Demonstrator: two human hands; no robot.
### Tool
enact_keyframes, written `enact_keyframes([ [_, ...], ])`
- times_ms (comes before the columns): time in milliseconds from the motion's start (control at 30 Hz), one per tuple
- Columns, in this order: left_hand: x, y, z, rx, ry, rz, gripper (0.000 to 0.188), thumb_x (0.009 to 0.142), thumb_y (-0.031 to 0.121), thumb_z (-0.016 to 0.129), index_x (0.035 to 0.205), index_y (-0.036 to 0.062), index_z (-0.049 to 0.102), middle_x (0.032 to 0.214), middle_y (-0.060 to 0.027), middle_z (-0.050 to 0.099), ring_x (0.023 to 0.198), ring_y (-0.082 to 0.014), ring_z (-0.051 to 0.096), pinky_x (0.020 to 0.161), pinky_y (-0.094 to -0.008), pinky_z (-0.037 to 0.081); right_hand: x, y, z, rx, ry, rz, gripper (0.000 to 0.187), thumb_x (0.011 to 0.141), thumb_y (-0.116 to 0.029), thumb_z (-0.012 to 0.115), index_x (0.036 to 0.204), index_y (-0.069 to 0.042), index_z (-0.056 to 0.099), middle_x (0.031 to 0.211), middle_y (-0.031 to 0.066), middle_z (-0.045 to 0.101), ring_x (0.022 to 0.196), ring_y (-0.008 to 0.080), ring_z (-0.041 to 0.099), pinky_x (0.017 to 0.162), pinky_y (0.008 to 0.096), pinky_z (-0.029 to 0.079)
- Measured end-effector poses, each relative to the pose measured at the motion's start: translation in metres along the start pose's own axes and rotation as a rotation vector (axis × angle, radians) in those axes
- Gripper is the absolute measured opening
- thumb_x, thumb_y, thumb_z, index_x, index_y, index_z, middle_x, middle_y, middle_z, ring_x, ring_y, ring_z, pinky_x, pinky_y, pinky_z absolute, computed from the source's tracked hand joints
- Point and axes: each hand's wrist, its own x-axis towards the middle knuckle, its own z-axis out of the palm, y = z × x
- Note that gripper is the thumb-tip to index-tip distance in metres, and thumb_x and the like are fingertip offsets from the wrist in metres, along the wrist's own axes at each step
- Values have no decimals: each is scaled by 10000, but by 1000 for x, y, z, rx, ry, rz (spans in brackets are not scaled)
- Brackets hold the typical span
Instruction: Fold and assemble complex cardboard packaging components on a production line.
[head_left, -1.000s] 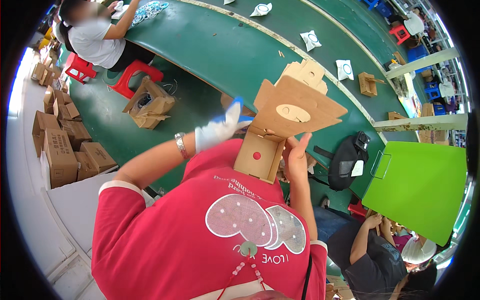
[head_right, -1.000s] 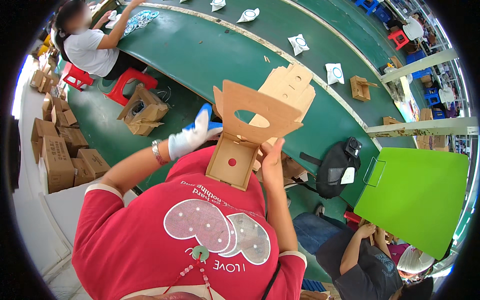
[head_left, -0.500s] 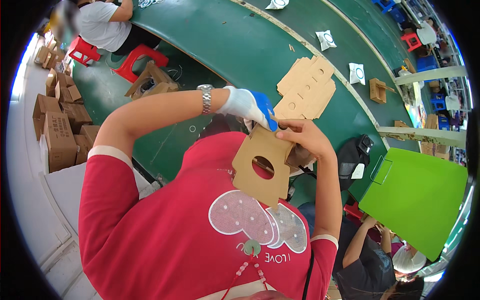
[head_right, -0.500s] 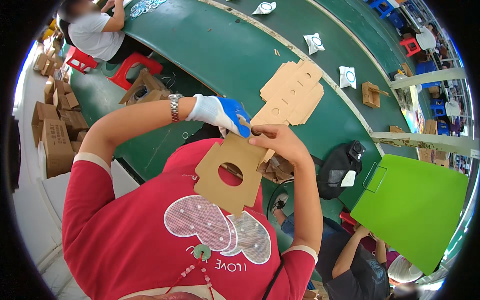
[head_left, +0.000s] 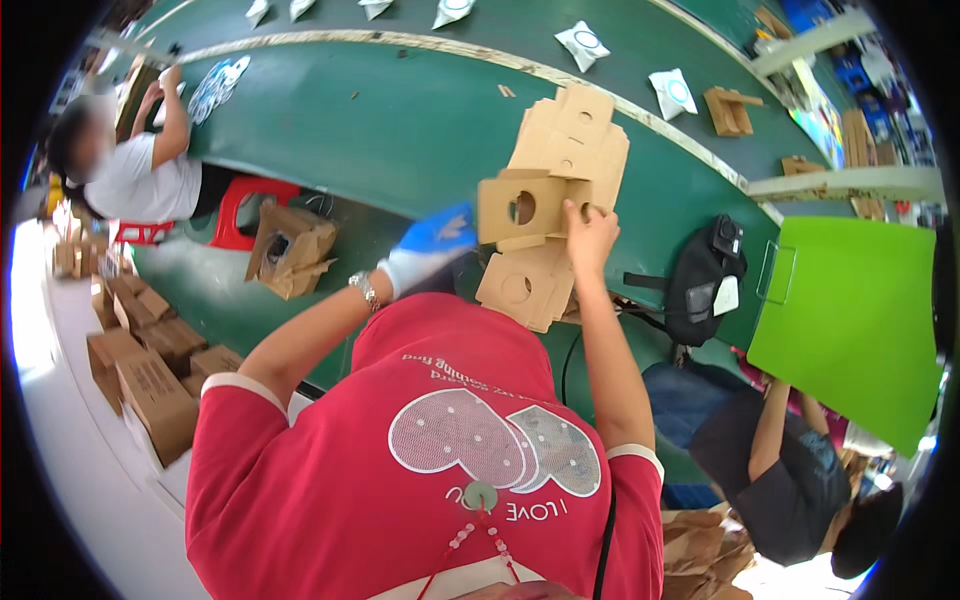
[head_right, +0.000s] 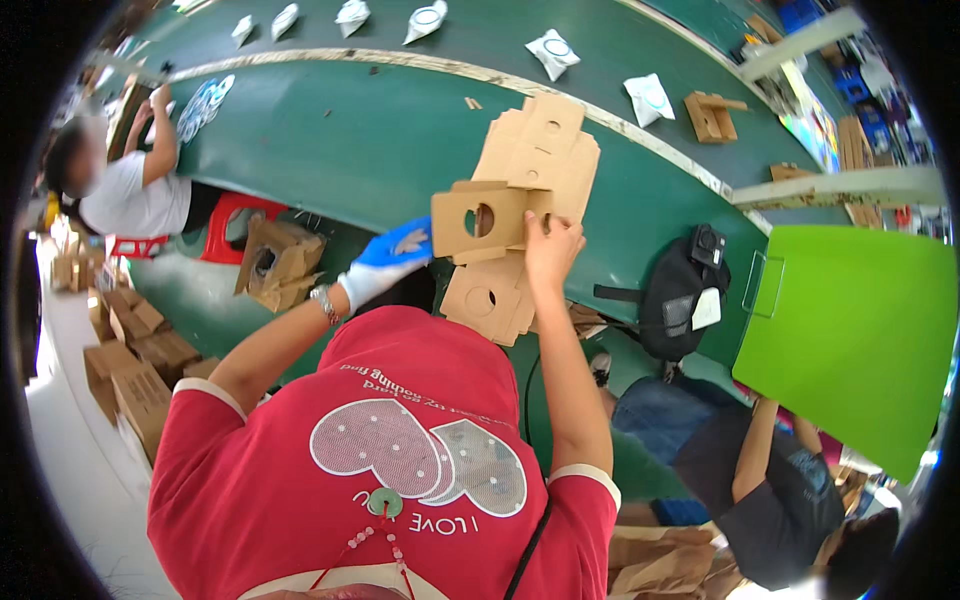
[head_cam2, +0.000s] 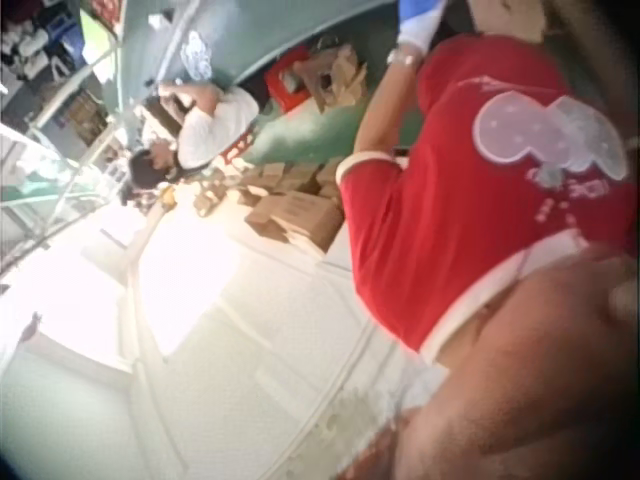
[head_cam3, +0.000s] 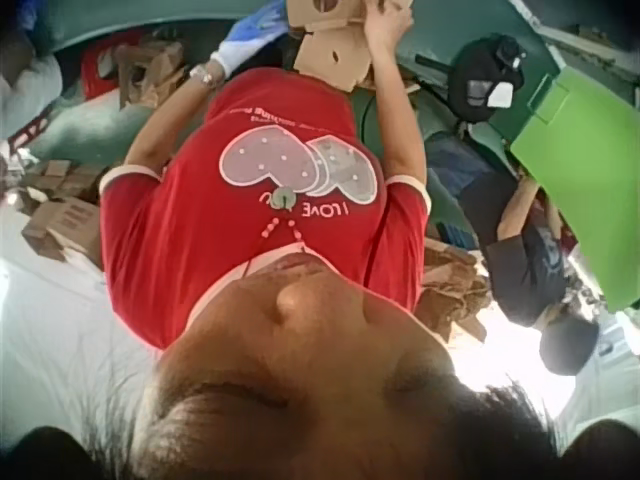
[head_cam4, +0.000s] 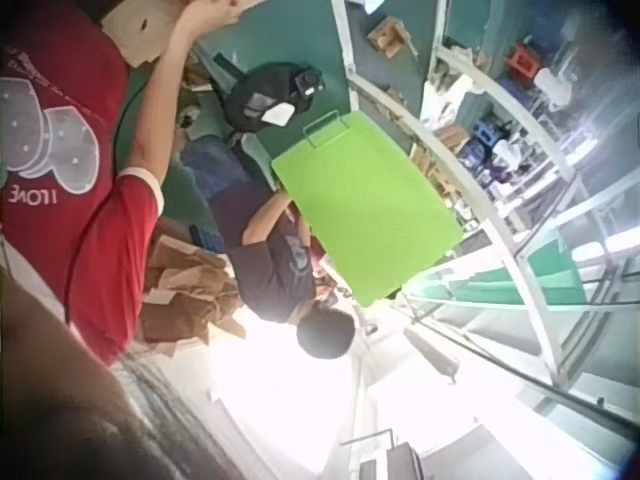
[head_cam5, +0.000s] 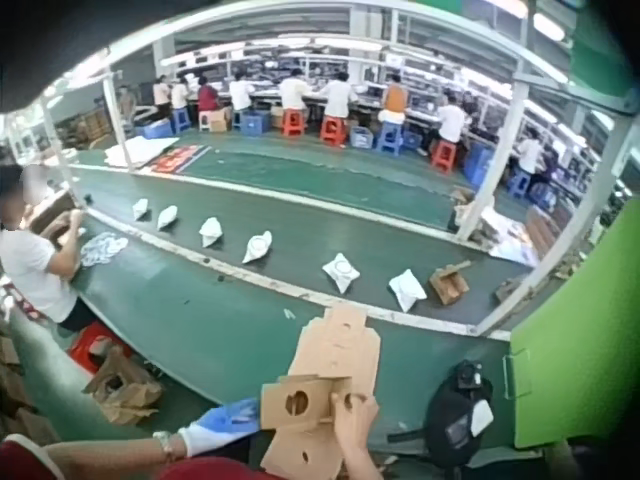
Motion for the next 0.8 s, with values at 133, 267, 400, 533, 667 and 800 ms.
enact_keyframes([
  [133, 19, 8, 10, 583, 7, 303, 915, 784, 458, 776, 1470, 16, 362, 1385, -235, 483, 1261, -394, 492, 1069, -457, 398, -8, -9, 5, 11, -2, 128, 424, 849, -327, 727, 1063, 36, 687, 1079, 194, 573, 1015, 372, 558, 885, 432, 459],
  [267, 80, 45, 33, 728, -32, 618, 1098, 629, 585, 829, 1439, 4, 368, 1448, -223, 410, 1333, -433, 391, 1115, -484, 329, -8, -14, 9, 108, 7, 119, 352, 852, -236, 725, 1054, 45, 659, 1026, 189, 574, 1011, 375, 559, 871, 464, 458],
  [400, 137, 63, 68, 712, -105, 759, 1236, 604, 642, 818, 1491, -10, 257, 1457, -247, 382, 1337, -434, 382, 1158, -490, 251, -4, -10, 13, 121, 66, 48, 249, 844, -171, 715, 892, 48, 606, 935, 206, 575, 888, 412, 575, 768, 462, 480],
  [533, 162, 77, 83, 798, -264, 777, 1154, 599, 617, 836, 1459, 34, 333, 1312, -191, 528, 1230, -389, 504, 1148, -487, 281, 2, 4, 5, 249, -17, 168, 204, 841, -109, 694, 835, 39, 553, 879, 228, 562, 808, 447, 570, 683, 471, 472],
  [667, 158, 49, 67, 619, -169, 776, 1037, 611, 560, 863, 1390, 46, 411, 1231, -141, 573, 1171, -359, 542, 1108, -465, 335, 13, -7, -3, 196, -29, 133, 217, 826, -118, 713, 856, 33, 559, 873, 202, 585, 830, 418, 584, 713, 467, 472],
  [800, 147, 37, 67, 495, -66, 703, 909, 627, 472, 890, 1318, 55, 473, 1191, -107, 583, 1092, -314, 583, 977, -422, 449, 18, -11, -8, 168, -188, 264, 228, 813, -115, 727, 853, 22, 549, 896, 188, 593, 823, 398, 595, 726, 470, 476],
])
